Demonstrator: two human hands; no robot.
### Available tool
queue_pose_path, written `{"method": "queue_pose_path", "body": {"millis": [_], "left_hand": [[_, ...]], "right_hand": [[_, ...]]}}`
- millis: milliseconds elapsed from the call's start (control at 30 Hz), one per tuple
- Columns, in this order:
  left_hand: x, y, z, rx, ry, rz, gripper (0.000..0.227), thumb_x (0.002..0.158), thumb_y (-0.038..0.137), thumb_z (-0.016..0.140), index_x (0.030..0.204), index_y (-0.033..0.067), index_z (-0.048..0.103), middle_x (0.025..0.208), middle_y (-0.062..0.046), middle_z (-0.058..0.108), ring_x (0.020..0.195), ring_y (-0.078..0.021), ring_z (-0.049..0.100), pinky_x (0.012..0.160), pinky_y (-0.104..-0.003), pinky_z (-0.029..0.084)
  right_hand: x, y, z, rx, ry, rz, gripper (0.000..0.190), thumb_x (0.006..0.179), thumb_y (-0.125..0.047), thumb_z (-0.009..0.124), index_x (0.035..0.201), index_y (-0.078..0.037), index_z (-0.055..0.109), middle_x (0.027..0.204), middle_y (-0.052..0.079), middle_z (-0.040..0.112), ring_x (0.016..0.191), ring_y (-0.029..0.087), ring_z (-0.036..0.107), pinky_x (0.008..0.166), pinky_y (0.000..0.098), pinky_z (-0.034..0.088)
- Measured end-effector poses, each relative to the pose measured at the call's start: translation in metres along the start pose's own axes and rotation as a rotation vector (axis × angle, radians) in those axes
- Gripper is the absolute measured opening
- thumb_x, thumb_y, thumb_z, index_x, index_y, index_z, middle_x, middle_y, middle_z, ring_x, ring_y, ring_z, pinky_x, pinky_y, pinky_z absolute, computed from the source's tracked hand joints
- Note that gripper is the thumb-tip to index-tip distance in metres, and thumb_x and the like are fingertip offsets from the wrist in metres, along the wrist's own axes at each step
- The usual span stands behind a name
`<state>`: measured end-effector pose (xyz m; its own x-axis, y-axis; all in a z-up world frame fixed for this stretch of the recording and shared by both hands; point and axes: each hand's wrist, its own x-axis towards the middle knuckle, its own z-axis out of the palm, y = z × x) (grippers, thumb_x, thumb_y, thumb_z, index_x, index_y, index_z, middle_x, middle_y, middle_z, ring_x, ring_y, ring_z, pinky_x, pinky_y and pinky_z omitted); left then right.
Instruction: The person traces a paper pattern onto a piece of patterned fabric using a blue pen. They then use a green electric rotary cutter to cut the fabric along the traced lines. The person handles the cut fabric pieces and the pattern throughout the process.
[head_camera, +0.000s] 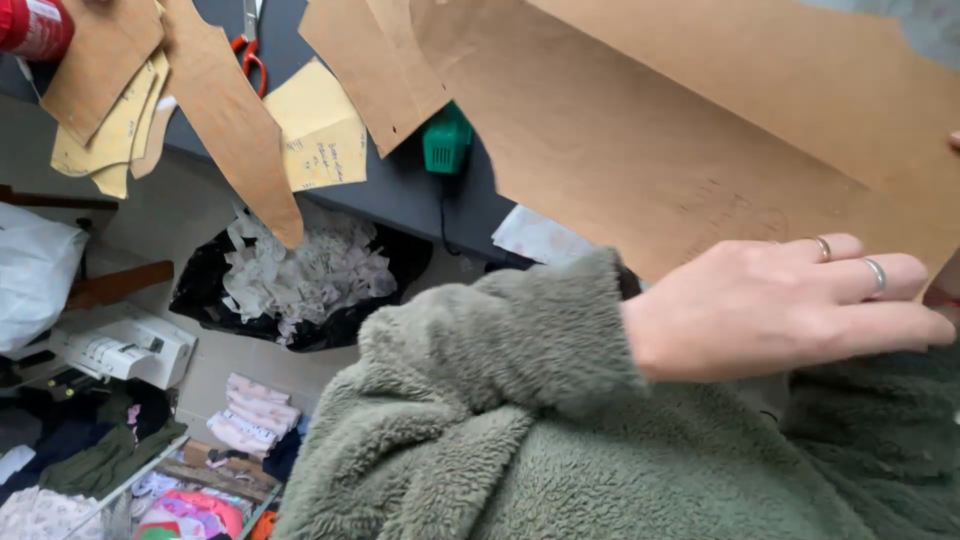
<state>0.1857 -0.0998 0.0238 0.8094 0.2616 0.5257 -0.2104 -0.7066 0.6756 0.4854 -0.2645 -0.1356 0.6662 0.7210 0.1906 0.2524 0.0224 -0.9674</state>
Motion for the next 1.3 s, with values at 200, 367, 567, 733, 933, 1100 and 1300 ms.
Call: {"method": "queue_pose_path", "body": {"millis": [200,367,567,733,933,1100,1300], "left_hand": [[0.015,-0.035,0.170,-0.364,0.037,-0.072,0.024,0.099,0.026,0.060,0.123,0.0232,0.061,0.108,0.003,0.061,0.101,-0.0190,0.066,0.079,-0.035,0.057],[-0.006,-0.073,0.292,-0.280,-0.021,-0.160,0.031,0.100,0.030,0.061,0.130,0.0277,0.064,0.107,0.004,0.065,0.096,-0.0152,0.069,0.080,-0.032,0.058],[-0.023,-0.077,0.290,-0.285,-0.025,-0.190,0.032,0.087,0.039,0.073,0.115,0.0232,0.071,0.093,0.003,0.072,0.083,-0.0214,0.071,0.071,-0.041,0.053],[-0.038,-0.107,0.163,0.092,0.412,-0.366,0.023,0.093,0.017,0.075,0.114,0.0197,0.067,0.105,0.001,0.071,0.091,-0.0214,0.069,0.082,-0.035,0.053],[-0.082,-0.204,0.092,0.314,0.728,-1.142,0.069,0.078,0.039,0.084,0.130,0.0098,0.050,0.106,-0.008,0.068,0.100,-0.0273,0.066,0.090,-0.046,0.047],[-0.100,-0.218,0.082,0.302,0.475,-1.122,0.033,0.091,0.029,0.076,0.116,0.0183,0.057,0.090,0.001,0.076,0.085,-0.0223,0.075,0.075,-0.040,0.057],[-0.107,-0.217,0.083,0.380,0.608,-0.963,0.029,0.089,0.027,0.079,0.109,0.0164,0.061,0.097,0.000,0.076,0.088,-0.0202,0.076,0.073,-0.035,0.059]], "right_hand": [[-0.045,0.082,-0.128,0.292,0.102,0.238,0.050,0.106,-0.039,0.060,0.132,0.004,0.061,0.124,0.013,0.071,0.112,0.020,0.068,0.100,0.0337,0.054],[-0.052,0.022,-0.076,0.504,0.146,0.474,0.067,0.101,-0.053,0.055,0.137,0.003,0.061,0.131,0.012,0.072,0.120,0.021,0.069,0.106,0.0349,0.054],[-0.083,0.076,-0.098,0.161,0.078,0.571,0.046,0.108,-0.014,0.076,0.146,0.004,0.056,0.115,0.008,0.070,0.081,0.010,0.061,0.062,0.0241,0.045],[-0.089,0.115,-0.092,-0.149,0.147,0.360,0.045,0.104,-0.009,0.082,0.139,0.005,0.056,0.102,0.007,0.071,0.080,0.009,0.062,0.067,0.0230,0.050],[-0.096,0.147,-0.098,-0.377,0.075,0.181,0.043,0.104,-0.002,0.088,0.129,0.010,0.055,0.102,0.009,0.068,0.093,0.011,0.062,0.086,0.0226,0.051],[-0.086,0.128,-0.080,-0.459,0.095,0.238,0.046,0.098,0.004,0.087,0.132,0.006,0.057,0.099,0.006,0.070,0.086,0.010,0.062,0.077,0.0222,0.051],[-0.090,0.135,-0.073,-0.422,0.139,0.291,0.046,0.097,0.005,0.089,0.132,0.004,0.059,0.094,0.002,0.062,0.085,0.009,0.055,0.078,0.0225,0.055]]}}
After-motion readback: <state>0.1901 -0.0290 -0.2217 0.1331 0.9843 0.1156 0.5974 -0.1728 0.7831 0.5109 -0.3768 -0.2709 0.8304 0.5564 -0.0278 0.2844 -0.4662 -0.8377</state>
